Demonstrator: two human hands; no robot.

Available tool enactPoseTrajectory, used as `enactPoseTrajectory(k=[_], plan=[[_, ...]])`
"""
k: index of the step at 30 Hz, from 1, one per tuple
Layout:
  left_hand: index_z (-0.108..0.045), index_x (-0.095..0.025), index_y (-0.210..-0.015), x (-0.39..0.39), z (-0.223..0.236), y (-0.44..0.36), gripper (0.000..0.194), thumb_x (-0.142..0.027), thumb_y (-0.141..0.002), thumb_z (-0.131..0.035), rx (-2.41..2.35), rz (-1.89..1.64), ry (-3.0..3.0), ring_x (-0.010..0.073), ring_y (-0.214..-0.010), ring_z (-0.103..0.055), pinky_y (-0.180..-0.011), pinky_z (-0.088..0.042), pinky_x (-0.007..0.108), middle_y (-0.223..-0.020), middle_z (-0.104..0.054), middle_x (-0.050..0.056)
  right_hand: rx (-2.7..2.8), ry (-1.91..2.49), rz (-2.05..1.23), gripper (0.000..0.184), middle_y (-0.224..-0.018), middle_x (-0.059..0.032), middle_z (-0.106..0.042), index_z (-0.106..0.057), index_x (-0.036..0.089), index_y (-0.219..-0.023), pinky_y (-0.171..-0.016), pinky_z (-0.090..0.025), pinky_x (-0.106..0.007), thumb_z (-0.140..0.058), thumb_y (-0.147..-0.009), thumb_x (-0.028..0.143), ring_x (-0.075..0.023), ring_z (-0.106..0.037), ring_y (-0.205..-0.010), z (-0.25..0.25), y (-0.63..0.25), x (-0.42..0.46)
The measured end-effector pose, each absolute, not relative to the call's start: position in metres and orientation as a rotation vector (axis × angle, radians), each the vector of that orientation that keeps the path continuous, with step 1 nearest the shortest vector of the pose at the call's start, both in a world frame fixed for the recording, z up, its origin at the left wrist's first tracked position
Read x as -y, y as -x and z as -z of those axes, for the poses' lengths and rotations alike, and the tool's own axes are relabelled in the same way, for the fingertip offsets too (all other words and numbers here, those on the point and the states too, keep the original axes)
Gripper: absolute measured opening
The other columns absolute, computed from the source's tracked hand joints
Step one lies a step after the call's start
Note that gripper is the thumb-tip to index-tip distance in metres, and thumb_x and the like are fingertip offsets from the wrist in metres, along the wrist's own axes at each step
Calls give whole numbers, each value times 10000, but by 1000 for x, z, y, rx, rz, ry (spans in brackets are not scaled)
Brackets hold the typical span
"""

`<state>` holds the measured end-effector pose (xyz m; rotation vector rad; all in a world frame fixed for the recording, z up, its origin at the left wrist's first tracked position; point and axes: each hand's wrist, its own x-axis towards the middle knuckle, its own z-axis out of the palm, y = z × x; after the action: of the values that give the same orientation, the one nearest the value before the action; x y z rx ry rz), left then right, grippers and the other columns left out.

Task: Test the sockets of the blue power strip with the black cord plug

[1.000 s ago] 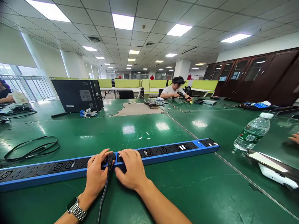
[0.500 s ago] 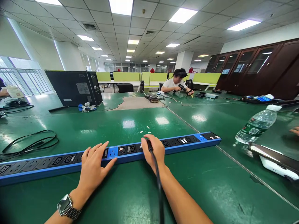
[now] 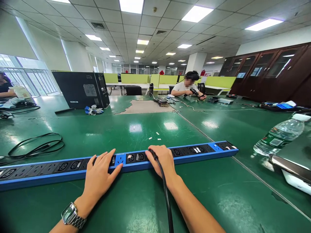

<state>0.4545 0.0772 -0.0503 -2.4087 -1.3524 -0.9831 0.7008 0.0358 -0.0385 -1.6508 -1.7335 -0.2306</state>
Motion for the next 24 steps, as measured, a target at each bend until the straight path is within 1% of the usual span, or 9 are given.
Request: enactPoseTrajectory(k=[3,5,8,11,13,17,19,21,24], plan=[[-508,-191,-1320,-79,52,-455,496,-448,-897,-528,1330,1008,2380,310,-1124,-601,-1031,-325,543,-1161,-692,129,1761,1647,275,188,-941,-30,-726,-675,244,-960,-800,-433,-351,-518,-928,342,-205,-599,-862,43,-694,-34],[-503,-202,-1322,-80,53,-455,490,-445,-897,-531,1320,1007,2374,305,-1123,-601,-1029,-328,534,-1161,-693,125,1711,1646,310,205,-941,-39,-728,-678,239,-971,-807,-442,-359,-512,-931,351,-207,-603,-865,47,-692,-34],[-491,-203,-1328,-78,53,-455,486,-442,-907,-522,1326,984,2388,300,-1136,-596,-1037,-321,531,-1175,-686,124,1626,1667,353,291,-1034,-81,-712,-670,212,-1035,-847,-453,-394,-560,-895,442,-245,-599,-968,51,-692,-33],[-489,-194,-1333,-78,53,-454,494,-452,-913,-508,1333,975,2394,306,-1140,-593,-1030,-331,534,-1171,-684,136,1601,1656,311,320,-1077,-102,-694,-673,202,-951,-888,-451,-433,-605,-851,499,-278,-577,-1042,50,-695,-34],[-489,-196,-1338,-79,53,-453,498,-454,-912,-509,1338,985,2398,308,-1139,-593,-1026,-336,536,-1169,-684,138,1524,1574,235,297,-1016,-92,-701,-661,209,-889,-891,-461,-426,-588,-862,496,-262,-593,-1005,45,-696,-35],[-472,-166,-1352,-79,50,-454,517,-427,-910,-526,1305,1064,2405,318,-1150,-590,-1036,-321,563,-1184,-678,152,1293,1398,184,256,-946,-70,-675,-613,218,-923,-841,-483,-366,-547,-898,464,-216,-606,-919,35,-687,-32],[-449,-182,-1372,-73,47,-457,527,-402,-904,-546,1164,1136,2470,308,-1176,-573,-1064,-295,562,-1218,-664,140,1393,1393,235,223,-901,-59,-661,-598,219,-914,-790,-468,-351,-567,-893,438,-207,-588,-866,35,-674,-27],[-449,-231,-1380,-64,43,-462,541,-411,-886,-576,891,1167,2609,287,-1178,-568,-1083,-293,532,-1240,-652,114,1595,1395,292,188,-828,-49,-649,-593,215,-888,-716,-430,-341,-580,-886,403,-202,-559,-791,40,-658,-22],[-490,-259,-1362,-53,38,-466,522,-427,-878,-592,632,1245,2721,256,-1077,-605,-1016,-390,468,-1161,-666,105,1789,1288,325,189,-763,-53,-629,-579,202,-841,-635,-370,-333,-505,-912,361,-201,-517,-723,47,-636,-20]])
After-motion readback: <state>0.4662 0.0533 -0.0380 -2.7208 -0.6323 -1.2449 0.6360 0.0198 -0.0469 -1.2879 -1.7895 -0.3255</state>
